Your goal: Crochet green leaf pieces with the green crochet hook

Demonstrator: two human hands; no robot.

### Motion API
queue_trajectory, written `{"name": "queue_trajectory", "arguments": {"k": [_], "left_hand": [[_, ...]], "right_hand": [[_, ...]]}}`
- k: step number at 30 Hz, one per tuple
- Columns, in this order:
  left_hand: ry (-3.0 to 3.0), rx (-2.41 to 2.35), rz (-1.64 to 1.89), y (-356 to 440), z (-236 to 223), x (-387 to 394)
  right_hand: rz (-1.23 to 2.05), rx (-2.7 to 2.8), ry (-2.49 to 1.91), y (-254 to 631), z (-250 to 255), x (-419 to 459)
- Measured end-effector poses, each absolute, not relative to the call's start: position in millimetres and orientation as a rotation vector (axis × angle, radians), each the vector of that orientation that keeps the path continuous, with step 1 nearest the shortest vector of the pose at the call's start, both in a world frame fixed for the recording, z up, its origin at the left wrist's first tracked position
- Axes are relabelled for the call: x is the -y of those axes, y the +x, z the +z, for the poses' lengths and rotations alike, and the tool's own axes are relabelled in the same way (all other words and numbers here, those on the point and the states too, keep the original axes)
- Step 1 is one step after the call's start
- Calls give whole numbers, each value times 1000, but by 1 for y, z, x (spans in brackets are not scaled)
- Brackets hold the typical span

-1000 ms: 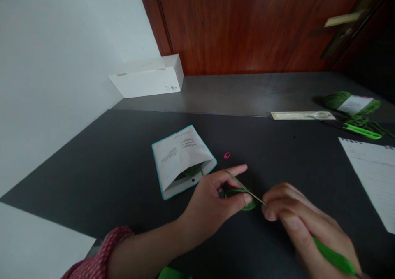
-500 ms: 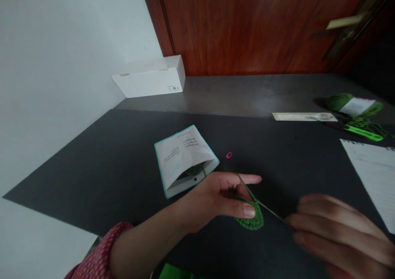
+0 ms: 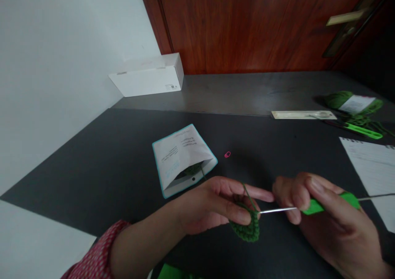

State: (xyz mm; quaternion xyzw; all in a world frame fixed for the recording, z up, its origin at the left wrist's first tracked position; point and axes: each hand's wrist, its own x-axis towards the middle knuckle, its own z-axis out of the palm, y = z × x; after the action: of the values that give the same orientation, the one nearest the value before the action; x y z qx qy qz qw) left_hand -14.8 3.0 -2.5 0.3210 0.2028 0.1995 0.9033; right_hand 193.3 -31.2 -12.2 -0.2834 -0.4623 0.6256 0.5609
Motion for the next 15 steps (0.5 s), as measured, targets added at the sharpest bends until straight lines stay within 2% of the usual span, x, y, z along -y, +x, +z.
{"name": "queue_trajectory", "arguments": {"k": [5, 9, 15], "left_hand": [[636, -448, 454, -14, -1, -2], [749, -668, 612, -10, -1, 1], [1008, -984, 710, 0, 4, 6]], "right_hand": [[1474, 1071, -668, 194, -11, 30], [1509, 1025, -726, 188, -16, 30], [1330, 1239, -825, 182, -30, 30]]}}
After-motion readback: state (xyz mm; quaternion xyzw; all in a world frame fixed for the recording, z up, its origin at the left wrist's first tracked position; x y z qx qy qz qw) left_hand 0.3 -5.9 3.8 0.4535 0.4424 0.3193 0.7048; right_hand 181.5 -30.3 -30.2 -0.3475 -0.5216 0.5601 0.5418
